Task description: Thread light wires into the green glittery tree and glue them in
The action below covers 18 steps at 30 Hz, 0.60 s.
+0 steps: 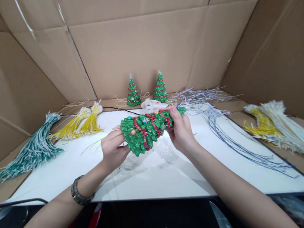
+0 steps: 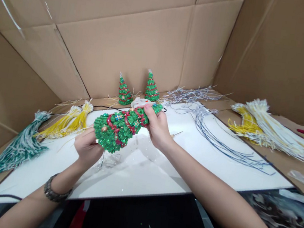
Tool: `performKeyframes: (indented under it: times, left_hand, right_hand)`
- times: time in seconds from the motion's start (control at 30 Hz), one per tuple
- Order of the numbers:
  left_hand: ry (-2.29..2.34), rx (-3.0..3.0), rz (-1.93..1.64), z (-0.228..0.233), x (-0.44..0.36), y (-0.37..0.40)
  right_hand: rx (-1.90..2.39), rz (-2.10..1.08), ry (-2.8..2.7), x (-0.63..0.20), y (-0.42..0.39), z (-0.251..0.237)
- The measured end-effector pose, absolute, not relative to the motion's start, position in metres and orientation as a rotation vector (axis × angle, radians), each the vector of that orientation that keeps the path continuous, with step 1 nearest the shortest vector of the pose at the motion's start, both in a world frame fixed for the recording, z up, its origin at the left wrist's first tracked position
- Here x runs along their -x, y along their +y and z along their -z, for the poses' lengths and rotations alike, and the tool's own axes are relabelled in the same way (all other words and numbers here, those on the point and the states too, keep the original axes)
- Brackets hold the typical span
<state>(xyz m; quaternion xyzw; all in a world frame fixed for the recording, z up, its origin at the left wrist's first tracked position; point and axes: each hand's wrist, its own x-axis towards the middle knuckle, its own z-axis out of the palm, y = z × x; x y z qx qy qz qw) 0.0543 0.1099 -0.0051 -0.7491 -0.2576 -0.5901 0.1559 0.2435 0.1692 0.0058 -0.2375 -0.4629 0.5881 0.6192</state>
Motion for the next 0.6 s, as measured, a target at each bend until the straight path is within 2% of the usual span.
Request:
performKeyframes:
  times: [0.4,0.6]
  left_hand:
    - [-0.776,2.144,1.749,0.0061,-0.0554,0.1115]
    - [-0.723,2.115,1.654,0.0086,-0.0536,0.1116]
  right_hand:
    - [0.541,-1.357,-1.092,-0.2438,0.1645,-0.007]
    - [0.441,-1.36,-1.192,-0.2471,0.1691,-0.0049]
